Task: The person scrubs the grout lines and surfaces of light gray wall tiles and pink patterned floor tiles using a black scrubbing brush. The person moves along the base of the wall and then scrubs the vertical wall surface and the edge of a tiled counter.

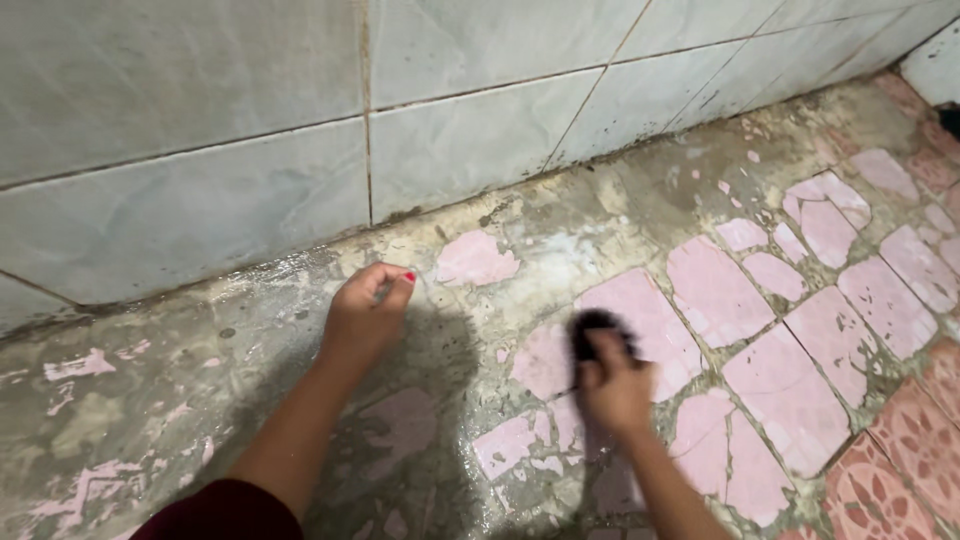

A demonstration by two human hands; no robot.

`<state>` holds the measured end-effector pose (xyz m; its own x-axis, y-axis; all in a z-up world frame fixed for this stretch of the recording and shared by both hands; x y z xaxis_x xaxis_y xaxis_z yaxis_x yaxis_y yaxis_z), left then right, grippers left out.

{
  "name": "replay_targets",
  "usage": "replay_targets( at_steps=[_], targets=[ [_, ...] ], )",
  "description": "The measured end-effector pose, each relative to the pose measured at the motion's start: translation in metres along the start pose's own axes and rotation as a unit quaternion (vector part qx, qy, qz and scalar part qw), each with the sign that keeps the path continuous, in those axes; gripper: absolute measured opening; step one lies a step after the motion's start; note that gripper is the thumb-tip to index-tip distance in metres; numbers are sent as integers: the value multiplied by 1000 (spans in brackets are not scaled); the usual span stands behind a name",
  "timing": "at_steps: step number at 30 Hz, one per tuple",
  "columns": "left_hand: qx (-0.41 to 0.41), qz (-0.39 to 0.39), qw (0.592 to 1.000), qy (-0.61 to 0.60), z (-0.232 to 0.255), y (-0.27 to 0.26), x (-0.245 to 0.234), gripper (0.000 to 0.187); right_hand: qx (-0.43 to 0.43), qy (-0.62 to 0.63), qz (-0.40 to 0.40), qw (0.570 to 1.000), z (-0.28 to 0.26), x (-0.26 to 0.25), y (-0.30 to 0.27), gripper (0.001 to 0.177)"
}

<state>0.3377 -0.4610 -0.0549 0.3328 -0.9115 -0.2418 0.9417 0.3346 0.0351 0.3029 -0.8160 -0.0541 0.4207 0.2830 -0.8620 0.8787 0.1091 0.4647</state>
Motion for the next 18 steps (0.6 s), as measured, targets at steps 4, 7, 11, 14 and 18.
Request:
replay_targets(
  at_steps=[4, 7, 11, 14, 18],
  targets=[
    [-81, -7, 997, 6, -4, -11, 1, 24, 511, 378, -149, 758, 6, 60, -62, 43],
    [-43, -22, 999, 10, 10, -13, -6, 25, -126, 82, -140, 979, -90, 15, -53, 56],
    [-96, -12, 995, 17, 7, -15, -32, 25, 127, 21, -280, 951, -40, 22, 1, 54],
    [-102, 12, 995, -17, -2, -10, -33, 26, 72, 37, -298, 951, -48, 23, -6, 55],
    [0, -6, 1000, 3, -8, -11, -19, 27, -53, 42, -314, 947, -35, 2, -47, 59]
  ],
)
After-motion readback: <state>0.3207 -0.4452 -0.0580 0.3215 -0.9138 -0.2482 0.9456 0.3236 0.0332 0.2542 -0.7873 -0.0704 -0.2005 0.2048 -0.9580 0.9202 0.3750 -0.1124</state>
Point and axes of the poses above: each hand's wrist, its own y-axis towards the middle knuckle, its own x-axis out of the palm, z = x × y, the point moved 7 cm from there along y, towards the middle knuckle, and after that the axes turned 5 degrees about z, right-handed, at the moved point
